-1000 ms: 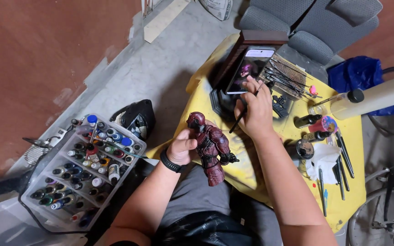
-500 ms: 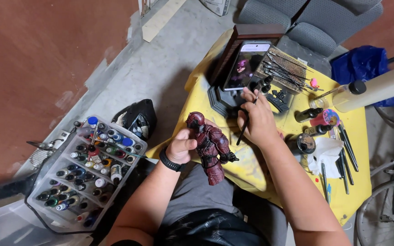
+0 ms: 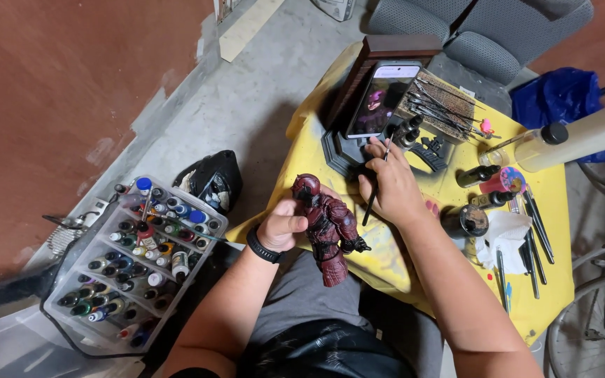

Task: Painting a red miniature figure with a fine-tipped brush while using a smartphone for reference.

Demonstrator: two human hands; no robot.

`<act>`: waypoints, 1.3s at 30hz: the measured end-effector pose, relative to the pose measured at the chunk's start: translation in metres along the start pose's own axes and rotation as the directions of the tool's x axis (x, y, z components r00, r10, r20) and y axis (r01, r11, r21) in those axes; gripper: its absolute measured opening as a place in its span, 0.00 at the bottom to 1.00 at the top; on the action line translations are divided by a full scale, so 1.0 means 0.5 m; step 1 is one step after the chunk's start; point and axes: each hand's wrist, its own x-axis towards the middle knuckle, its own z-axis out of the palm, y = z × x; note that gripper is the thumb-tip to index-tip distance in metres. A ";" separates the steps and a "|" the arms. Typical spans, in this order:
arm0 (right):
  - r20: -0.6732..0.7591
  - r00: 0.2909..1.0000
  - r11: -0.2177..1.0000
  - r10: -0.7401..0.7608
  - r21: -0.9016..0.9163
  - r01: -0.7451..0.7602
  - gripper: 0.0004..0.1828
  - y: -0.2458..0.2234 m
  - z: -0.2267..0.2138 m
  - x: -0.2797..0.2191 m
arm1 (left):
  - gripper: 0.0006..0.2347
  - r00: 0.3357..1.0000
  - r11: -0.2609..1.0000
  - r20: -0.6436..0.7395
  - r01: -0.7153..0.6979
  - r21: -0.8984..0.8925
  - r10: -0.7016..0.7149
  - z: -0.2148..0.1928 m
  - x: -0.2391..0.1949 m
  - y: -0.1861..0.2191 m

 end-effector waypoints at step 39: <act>-0.130 0.991 0.999 -0.038 -0.012 0.037 0.14 -0.021 -0.019 0.051 | 0.29 0.992 0.994 0.122 -0.054 0.094 0.043 0.016 0.004 -0.002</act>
